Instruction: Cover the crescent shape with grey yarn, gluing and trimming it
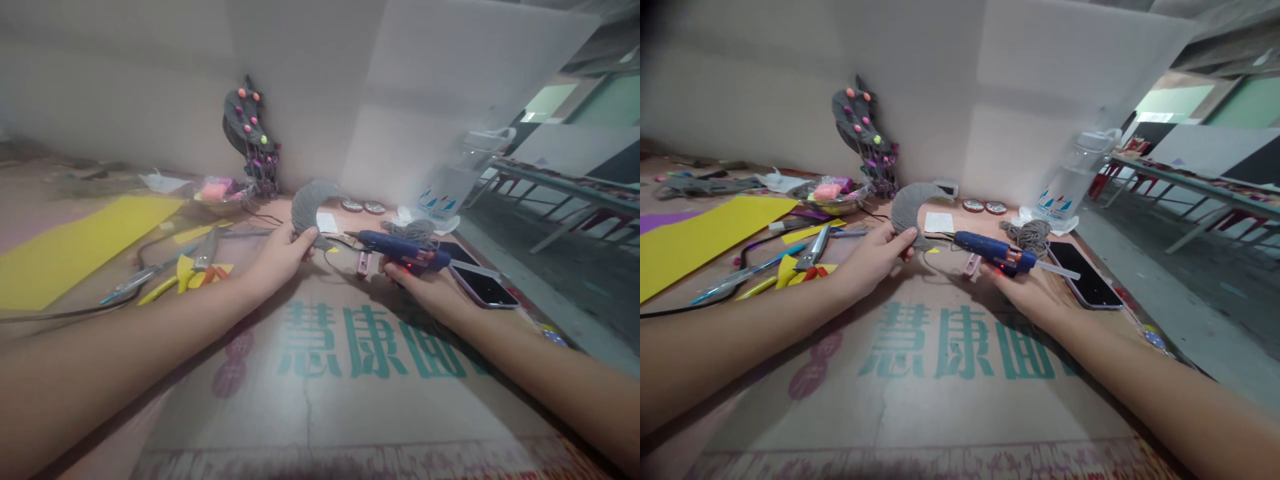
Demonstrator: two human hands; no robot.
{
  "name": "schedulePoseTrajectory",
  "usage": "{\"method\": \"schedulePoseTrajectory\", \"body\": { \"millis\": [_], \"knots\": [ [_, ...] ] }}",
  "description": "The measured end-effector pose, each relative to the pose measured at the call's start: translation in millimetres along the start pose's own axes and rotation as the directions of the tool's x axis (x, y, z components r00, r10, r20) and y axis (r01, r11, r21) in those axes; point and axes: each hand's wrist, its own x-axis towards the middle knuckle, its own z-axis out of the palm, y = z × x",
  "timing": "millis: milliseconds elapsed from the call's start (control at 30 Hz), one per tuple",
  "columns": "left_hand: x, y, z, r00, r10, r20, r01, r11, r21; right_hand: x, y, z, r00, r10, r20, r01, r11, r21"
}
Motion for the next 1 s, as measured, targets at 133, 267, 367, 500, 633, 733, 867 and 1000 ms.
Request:
{"method": "schedulePoseTrajectory", "body": {
  "millis": [133, 267, 367, 500, 633, 733, 867, 1000],
  "knots": [
    [-1, 1, 0.0, 0.999, 0.036, 0.003, -0.037, 0.999, 0.035, -6, -15, -1, 0.988, -0.116, 0.099, 0.116, 0.993, 0.008],
    [-4, 6, 2.0, 1.0, 0.022, -0.002, -0.022, 0.999, 0.049, -9, -24, -1, 0.975, -0.115, 0.188, 0.098, 0.99, 0.097],
    [-6, 10, 3.1, 1.0, 0.003, -0.007, -0.002, 0.999, 0.04, -9, -25, -1, 0.979, -0.087, 0.185, 0.082, 0.996, 0.031],
    [-5, 9, 3.3, 1.0, 0.018, -0.014, -0.017, 1.0, 0.022, -8, -25, -1, 0.984, -0.05, 0.169, 0.059, 0.997, -0.046],
    [-5, 7, 3.0, 1.0, 0.02, -0.009, -0.02, 1.0, 0.022, -8, -27, -1, 0.986, -0.021, 0.164, 0.03, 0.998, -0.051],
    [-5, 7, 2.3, 1.0, 0.019, 0.002, -0.02, 0.999, 0.045, -8, -30, -1, 0.983, 0.01, 0.181, -0.003, 0.999, -0.036],
    [-6, 7, 2.0, 0.999, 0.033, 0.008, -0.034, 0.997, 0.066, -8, -36, 0, 0.979, 0.005, 0.206, -0.009, 1.0, 0.019],
    [-6, 9, 2.8, 1.0, 0.022, 0.01, -0.023, 0.998, 0.058, -8, -42, 3, 0.982, 0.072, 0.172, -0.083, 0.995, 0.052]
  ]
}}
